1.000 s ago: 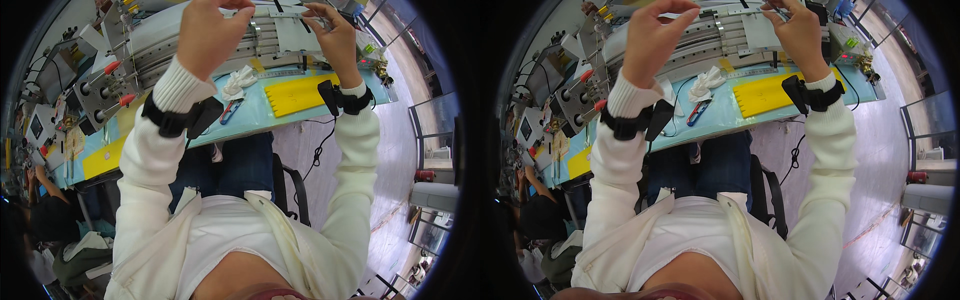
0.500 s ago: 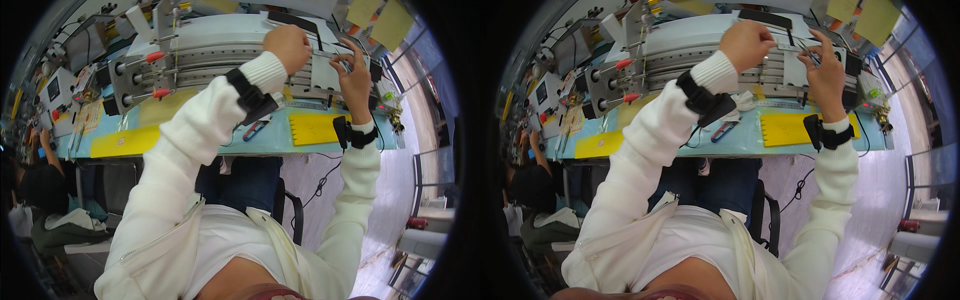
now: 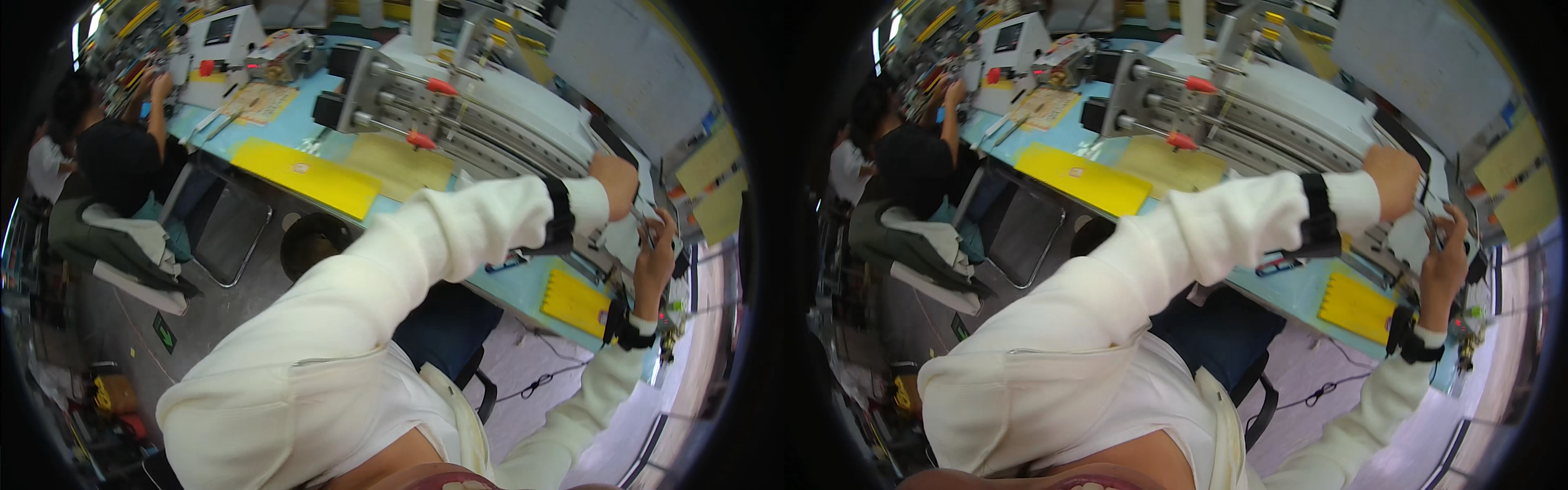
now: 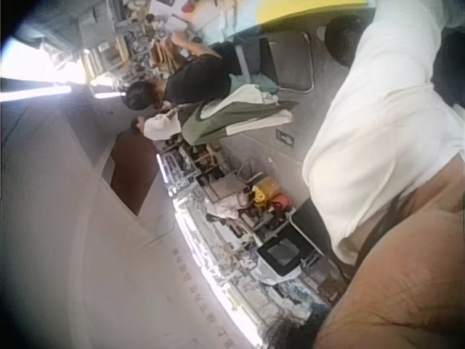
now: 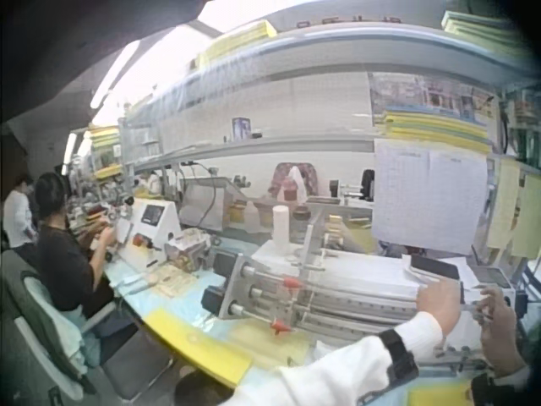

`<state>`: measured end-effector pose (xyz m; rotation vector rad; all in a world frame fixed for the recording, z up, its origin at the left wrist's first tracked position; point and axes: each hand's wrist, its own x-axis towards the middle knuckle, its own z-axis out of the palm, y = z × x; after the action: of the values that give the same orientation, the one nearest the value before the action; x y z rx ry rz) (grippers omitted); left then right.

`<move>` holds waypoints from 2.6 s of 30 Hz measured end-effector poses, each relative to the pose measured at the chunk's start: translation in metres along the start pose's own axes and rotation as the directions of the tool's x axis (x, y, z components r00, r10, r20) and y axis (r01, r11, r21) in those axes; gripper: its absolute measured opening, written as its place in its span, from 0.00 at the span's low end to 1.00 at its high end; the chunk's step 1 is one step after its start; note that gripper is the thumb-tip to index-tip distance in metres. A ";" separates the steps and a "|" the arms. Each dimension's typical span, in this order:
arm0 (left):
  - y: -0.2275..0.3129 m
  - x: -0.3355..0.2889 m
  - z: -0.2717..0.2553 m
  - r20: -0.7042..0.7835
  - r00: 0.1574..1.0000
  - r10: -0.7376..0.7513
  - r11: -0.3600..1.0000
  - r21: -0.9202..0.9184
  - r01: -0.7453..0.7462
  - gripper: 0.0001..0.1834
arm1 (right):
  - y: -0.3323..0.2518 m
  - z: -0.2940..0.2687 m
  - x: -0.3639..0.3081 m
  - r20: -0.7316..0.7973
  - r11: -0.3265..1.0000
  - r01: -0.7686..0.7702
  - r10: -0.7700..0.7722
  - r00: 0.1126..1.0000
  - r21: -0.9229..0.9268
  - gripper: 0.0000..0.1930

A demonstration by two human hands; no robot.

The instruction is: The person assembles small electronic components at a workbench, using tweezers to place parts and a soldering iron to join them. They repeatedly pick up components, position them on a jig, and solder connections while seated at the station.

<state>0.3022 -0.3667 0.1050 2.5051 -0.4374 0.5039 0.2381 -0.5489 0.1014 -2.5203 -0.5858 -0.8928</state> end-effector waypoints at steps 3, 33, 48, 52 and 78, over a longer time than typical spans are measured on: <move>0.007 0.011 0.013 0.039 0.998 0.042 0.981 0.188 -0.049 0.08 | 0.013 0.000 -0.001 0.006 0.997 0.039 -0.040 0.999 0.071 0.35; -0.005 -0.048 0.021 -0.233 0.972 -0.029 0.850 -0.517 -0.098 0.08 | -0.066 0.012 -0.012 -0.204 0.975 0.093 -0.051 0.978 0.200 0.30; -0.001 -0.160 -0.127 -0.198 0.980 -0.005 0.672 -0.726 -0.144 0.05 | -0.131 -0.021 -0.055 -0.373 0.966 0.151 -0.064 0.926 0.208 0.29; -0.019 -0.177 -0.146 -0.162 0.985 0.062 0.674 -0.721 -0.161 0.07 | -0.161 -0.031 -0.058 -0.270 0.926 0.241 -0.162 0.949 0.292 0.29; -0.110 -0.229 -0.188 0.145 0.987 0.062 0.152 -0.979 0.134 0.07 | -0.272 -0.003 0.008 0.214 0.720 0.037 -0.254 0.943 0.693 0.36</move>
<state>0.0964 -0.1264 0.1034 1.1657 -0.5199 -0.0882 0.1045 -0.3218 0.1711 -1.9301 -1.0109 -0.2410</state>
